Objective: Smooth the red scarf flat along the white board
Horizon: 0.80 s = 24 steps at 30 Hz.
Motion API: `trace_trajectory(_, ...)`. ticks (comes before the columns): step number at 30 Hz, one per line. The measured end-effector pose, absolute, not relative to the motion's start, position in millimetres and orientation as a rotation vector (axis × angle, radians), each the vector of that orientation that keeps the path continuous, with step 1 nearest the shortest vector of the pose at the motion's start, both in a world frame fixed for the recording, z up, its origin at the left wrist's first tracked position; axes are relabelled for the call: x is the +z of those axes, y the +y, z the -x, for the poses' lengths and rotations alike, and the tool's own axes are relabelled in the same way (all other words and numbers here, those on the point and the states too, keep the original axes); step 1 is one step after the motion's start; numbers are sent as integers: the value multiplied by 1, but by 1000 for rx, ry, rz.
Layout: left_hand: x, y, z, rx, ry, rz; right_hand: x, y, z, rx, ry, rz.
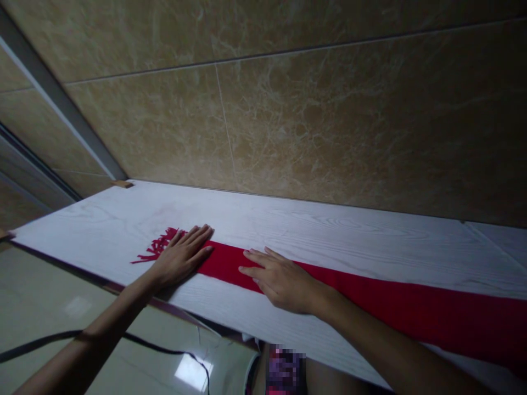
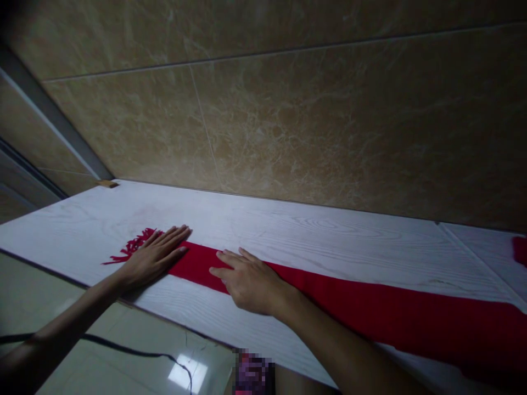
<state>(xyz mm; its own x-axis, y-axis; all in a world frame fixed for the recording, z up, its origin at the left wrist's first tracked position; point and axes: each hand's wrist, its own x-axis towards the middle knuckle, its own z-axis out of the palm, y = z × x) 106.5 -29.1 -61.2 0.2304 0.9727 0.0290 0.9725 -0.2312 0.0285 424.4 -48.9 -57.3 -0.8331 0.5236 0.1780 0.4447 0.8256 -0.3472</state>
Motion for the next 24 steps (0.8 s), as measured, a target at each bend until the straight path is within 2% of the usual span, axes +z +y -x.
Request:
trace_trajectory(15, -63, -31, -101, 124, 1878, -2595, -56, -48, -426, 550, -2622, 701)
trace_trajectory(20, -55, -28, -106, 25, 1929, -2416, -55, -48, -427, 541, -2632, 730)
trace_trajectory(24, -47, -39, -141, 241, 1873, -2413, -56, -48, -427, 505, -2679, 711)
